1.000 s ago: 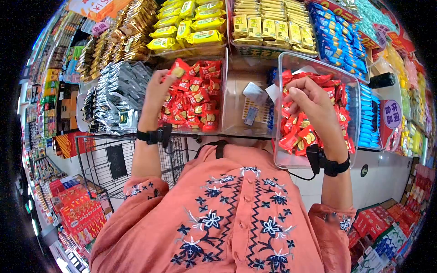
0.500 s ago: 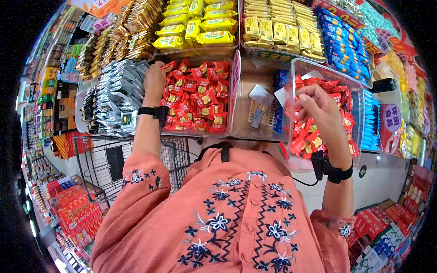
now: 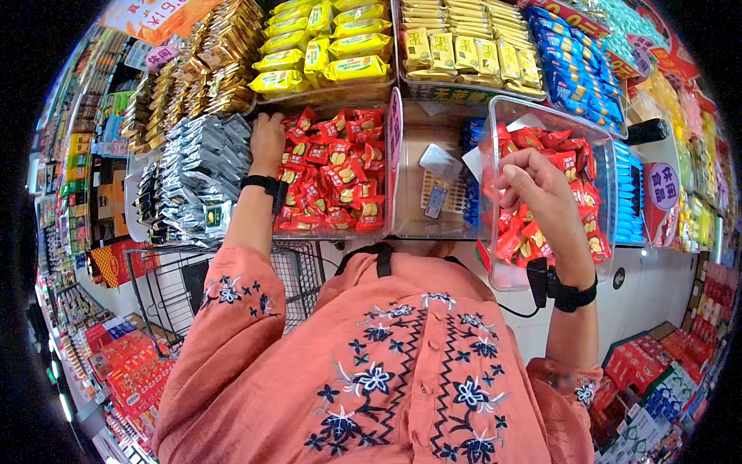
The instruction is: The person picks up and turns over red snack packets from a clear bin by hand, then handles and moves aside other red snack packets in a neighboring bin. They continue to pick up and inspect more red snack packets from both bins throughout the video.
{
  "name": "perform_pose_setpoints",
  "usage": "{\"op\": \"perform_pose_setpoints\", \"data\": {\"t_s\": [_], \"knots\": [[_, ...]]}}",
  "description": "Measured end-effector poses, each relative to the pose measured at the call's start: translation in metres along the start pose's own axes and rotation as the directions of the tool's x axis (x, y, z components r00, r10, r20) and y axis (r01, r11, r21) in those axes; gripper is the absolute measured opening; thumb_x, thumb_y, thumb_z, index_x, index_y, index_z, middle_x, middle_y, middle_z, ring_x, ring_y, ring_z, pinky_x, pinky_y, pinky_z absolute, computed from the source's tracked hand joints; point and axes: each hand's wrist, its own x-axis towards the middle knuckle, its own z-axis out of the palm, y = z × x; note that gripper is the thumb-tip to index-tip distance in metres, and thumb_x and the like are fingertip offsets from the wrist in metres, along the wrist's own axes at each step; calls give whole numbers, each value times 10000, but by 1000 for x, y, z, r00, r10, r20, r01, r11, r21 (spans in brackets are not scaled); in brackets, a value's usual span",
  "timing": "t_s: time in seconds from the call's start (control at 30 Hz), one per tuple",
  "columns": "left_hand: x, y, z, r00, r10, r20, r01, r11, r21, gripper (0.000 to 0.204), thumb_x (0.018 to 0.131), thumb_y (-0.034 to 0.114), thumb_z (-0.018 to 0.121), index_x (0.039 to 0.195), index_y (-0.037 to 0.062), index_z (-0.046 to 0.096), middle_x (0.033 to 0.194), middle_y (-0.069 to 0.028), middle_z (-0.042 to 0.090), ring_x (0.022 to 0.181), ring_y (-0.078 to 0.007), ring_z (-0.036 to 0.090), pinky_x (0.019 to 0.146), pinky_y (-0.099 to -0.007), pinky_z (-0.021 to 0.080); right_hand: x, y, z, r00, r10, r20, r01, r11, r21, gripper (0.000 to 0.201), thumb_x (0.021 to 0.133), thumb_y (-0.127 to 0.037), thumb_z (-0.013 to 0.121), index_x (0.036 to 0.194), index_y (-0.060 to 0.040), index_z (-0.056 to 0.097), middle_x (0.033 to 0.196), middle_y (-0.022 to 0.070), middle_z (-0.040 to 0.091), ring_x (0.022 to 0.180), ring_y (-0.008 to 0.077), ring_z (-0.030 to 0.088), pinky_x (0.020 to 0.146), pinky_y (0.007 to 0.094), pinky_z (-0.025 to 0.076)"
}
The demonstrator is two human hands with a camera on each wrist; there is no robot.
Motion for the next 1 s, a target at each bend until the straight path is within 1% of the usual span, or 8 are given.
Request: {"op": "perform_pose_setpoints", "data": {"t_s": [0.13, 0.23, 0.37, 0.47, 0.57, 0.67, 0.77, 1.0], "knots": [[7, 8, -15, 995, 42, -92, -35, 997, 70, 194, 848, 134, 653, 1034, 90, 682, 999, -142, 597, 931, -378, 592, 790, -480, 526, 1, 1, -1, 1000, 9, -2, -9, 1000, -3, 214, 1022, -227, 556, 1094, -28, 581, 889, 22, 655, 706, 59, 591, 657, 223, 497], [10, 24, -32, 999, 36, -40, -39, 995, -88, 190, 887, 198, 650, 1040, 89, 677, 995, -135, 613, 952, -359, 599, 800, -475, 528, -1, -3, 1, 1000, 15, -23, -15, 1000, -10, 211, 1022, -231, 554, 1081, -31, 583, 888, 16, 651, 707, 54, 591, 659, 220, 497], [3, 37, -24, 988, 70, 141, -67, 997, -33, 218, 877, 272, 685, 992, 89, 661, 987, -128, 625, 977, -346, 609, 795, -454, 537, 1, -1, 2, 1000, 8, 14, -8, 1000, -2, 215, 1021, -241, 558, 1063, -33, 587, 891, 10, 648, 709, 46, 585, 664, 221, 499], [1, 29, -14, 979, 69, 191, -67, 998, -15, 215, 848, 256, 708, 975, 92, 653, 983, -121, 625, 976, -338, 608, 789, -455, 538, -2, -3, 2, 1000, 10, 11, -10, 1000, -7, 220, 1019, -247, 563, 1058, -32, 590, 897, 8, 648, 710, 44, 581, 667, 222, 500], [6, 43, -35, 980, 106, 166, -94, 992, -81, 182, 830, 189, 707, 973, 101, 636, 982, -113, 607, 967, -329, 605, 780, -454, 538, -5, -1, 1, 1000, 25, -14, -25, 1000, -8, 225, 1018, -247, 564, 1066, -29, 592, 904, 13, 651, 713, 49, 582, 670, 223, 501], [9, 47, -36, 973, 230, 16, -226, 967, -114, 190, 822, 131, 700, 992, 115, 618, 980, -105, 581, 944, -324, 600, 764, -452, 537, -7, 3, -2, 999, 29, -28, -29, 1000, -9, 229, 1019, -249, 565, 1075, -29, 594, 910, 19, 655, 715, 56, 585, 673, 228, 502], [13, 52, -28, 972, 235, 28, -228, 963, -146, 250, 829, 80, 681, 1063, 100, 596, 983, -133, 558, 948, -348, 591, 806, -450, 521, -10, 6, -5, 999, 32, -31, -32, 999, -10, 236, 1016, -256, 570, 1082, -30, 595, 910, 21, 657, 717, 60, 588, 672, 233, 502], [8, 43, 2, 954, 270, 126, -260, 961, -92, 208, 832, 63, 562, 1032, 88, 617, 941, -166, 594, 935, -377, 594, 795, -492, 512, -16, 12, -18, 998, 25, -51, -24, 1000, 4, 230, 1010, -263, 586, 1064, -41, 601, 886, 3, 640, 710, 70, 610, 640, 233, 504]]}}
